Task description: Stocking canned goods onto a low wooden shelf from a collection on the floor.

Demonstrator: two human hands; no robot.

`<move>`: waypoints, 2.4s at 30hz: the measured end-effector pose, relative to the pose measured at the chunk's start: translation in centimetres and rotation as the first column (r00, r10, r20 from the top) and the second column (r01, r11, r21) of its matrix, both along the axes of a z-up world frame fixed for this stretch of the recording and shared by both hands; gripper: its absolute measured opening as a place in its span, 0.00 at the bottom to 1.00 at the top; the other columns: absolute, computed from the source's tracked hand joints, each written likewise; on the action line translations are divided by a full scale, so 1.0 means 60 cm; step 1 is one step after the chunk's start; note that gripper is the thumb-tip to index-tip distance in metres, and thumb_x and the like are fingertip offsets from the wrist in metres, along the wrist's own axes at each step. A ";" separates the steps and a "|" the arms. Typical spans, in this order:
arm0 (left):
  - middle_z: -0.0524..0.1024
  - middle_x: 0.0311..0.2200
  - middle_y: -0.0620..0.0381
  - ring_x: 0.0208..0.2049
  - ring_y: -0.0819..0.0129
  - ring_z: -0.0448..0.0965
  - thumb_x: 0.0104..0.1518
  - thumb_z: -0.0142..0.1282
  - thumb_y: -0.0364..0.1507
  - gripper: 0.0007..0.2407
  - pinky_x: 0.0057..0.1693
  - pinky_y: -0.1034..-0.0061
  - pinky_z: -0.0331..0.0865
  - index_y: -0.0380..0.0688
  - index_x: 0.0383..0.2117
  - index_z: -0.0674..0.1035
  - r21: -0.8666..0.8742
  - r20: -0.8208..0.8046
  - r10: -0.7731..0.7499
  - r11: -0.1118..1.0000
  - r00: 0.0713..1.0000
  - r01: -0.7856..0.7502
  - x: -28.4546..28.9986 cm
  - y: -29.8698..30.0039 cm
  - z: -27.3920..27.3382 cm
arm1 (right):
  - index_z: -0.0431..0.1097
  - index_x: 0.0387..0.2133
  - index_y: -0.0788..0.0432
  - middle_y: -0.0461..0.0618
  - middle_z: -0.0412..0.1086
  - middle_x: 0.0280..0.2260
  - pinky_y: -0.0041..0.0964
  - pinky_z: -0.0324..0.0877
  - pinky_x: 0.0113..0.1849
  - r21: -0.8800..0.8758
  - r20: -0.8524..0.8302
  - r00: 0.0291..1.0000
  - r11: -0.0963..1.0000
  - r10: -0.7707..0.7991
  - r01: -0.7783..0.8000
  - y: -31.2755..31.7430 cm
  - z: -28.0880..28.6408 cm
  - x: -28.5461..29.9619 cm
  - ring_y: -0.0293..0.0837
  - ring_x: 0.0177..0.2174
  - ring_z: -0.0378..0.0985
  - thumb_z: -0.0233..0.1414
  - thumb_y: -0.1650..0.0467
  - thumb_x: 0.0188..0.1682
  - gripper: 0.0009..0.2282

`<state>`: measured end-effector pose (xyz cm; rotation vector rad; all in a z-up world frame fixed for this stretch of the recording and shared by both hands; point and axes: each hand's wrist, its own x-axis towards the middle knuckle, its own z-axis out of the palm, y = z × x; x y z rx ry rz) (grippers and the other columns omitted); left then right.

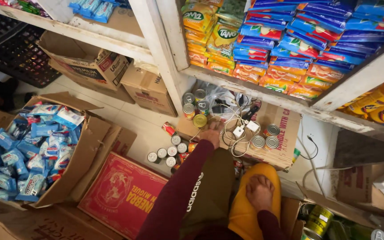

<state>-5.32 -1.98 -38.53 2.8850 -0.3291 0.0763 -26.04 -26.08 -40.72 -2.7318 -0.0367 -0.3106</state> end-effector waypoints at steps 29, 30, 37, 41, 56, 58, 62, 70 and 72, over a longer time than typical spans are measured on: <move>0.78 0.40 0.48 0.42 0.47 0.79 0.63 0.51 0.35 0.09 0.48 0.59 0.73 0.46 0.41 0.80 -0.742 -0.007 0.020 0.671 1.000 -0.018 -0.357 -0.080 0.096 | 0.70 0.51 0.53 0.45 0.73 0.48 0.46 0.73 0.49 0.549 -0.424 0.779 -0.553 0.462 0.627 0.087 -0.129 -0.031 0.44 0.48 0.74 0.49 0.64 0.56 0.13; 0.78 0.40 0.48 0.42 0.47 0.79 0.63 0.51 0.35 0.09 0.48 0.59 0.73 0.46 0.41 0.80 -0.741 -0.005 0.018 0.671 1.000 -0.016 -0.353 -0.080 0.084 | 0.70 0.51 0.53 0.45 0.73 0.48 0.46 0.73 0.49 0.551 -0.422 0.781 -0.554 0.461 0.625 0.095 -0.100 -0.030 0.44 0.48 0.74 0.49 0.64 0.56 0.13; 0.79 0.43 0.45 0.47 0.45 0.75 0.62 0.50 0.37 0.14 0.54 0.55 0.63 0.41 0.46 0.79 -0.652 0.020 -0.081 0.755 0.997 0.075 -0.360 -0.062 0.041 | 0.74 0.44 0.51 0.45 0.76 0.39 0.40 0.74 0.38 0.437 -0.450 0.724 -0.578 0.523 0.689 0.092 -0.114 -0.036 0.43 0.37 0.76 0.52 0.61 0.54 0.11; 0.75 0.42 0.38 0.45 0.41 0.73 0.56 0.58 0.43 0.25 0.54 0.53 0.62 0.34 0.51 0.76 -0.556 0.017 -0.245 0.804 0.969 0.212 -0.383 -0.059 0.082 | 0.73 0.36 0.48 0.42 0.73 0.28 0.35 0.67 0.25 0.397 -0.569 0.632 -0.497 0.526 0.772 0.090 -0.137 -0.047 0.40 0.25 0.73 0.47 0.58 0.53 0.12; 0.78 0.39 0.47 0.40 0.62 0.77 0.72 0.40 0.38 0.18 0.49 0.73 0.71 0.37 0.45 0.82 -0.900 -0.435 -0.264 0.143 0.861 -0.411 -0.315 -0.091 -0.019 | 0.64 0.49 0.50 0.41 0.68 0.23 0.32 0.60 0.17 0.911 -0.364 0.927 0.240 0.089 0.334 0.105 0.019 -0.018 0.36 0.19 0.69 0.46 0.56 0.54 0.16; 0.77 0.42 0.46 0.44 0.61 0.77 0.70 0.41 0.37 0.17 0.52 0.72 0.70 0.37 0.49 0.79 -0.931 -0.329 -0.217 0.234 0.919 -0.278 -0.325 -0.099 0.083 | 0.66 0.46 0.54 0.42 0.69 0.27 0.33 0.62 0.23 0.915 -0.404 0.914 -0.002 0.046 0.404 0.099 0.007 0.003 0.36 0.24 0.70 0.45 0.57 0.56 0.15; 0.74 0.48 0.40 0.50 0.53 0.75 0.66 0.48 0.31 0.17 0.57 0.67 0.68 0.34 0.57 0.70 -0.894 0.048 -0.126 0.438 0.991 0.099 -0.342 -0.115 0.228 | 0.69 0.47 0.64 0.44 0.72 0.37 0.35 0.70 0.41 0.974 -0.221 0.971 -0.072 -0.095 0.215 0.092 0.069 0.017 0.37 0.37 0.72 0.42 0.61 0.62 0.17; 0.80 0.39 0.52 0.40 0.69 0.79 0.67 0.52 0.31 0.12 0.49 0.74 0.74 0.35 0.49 0.78 -0.990 -0.079 -0.167 0.127 0.983 -0.058 -0.291 -0.128 0.257 | 0.64 0.56 0.64 0.52 0.69 0.50 0.36 0.65 0.53 0.932 0.119 0.990 0.353 -0.081 -0.083 0.097 0.282 -0.010 0.43 0.50 0.70 0.44 0.66 0.58 0.17; 0.80 0.37 0.56 0.38 0.74 0.78 0.69 0.52 0.33 0.12 0.47 0.77 0.74 0.34 0.47 0.79 -0.988 -0.152 -0.211 0.046 0.966 -0.145 -0.277 -0.119 0.268 | 0.59 0.60 0.64 0.53 0.66 0.55 0.37 0.62 0.56 0.901 0.183 0.983 0.399 0.009 -0.172 0.102 0.344 -0.019 0.44 0.55 0.67 0.49 0.69 0.54 0.21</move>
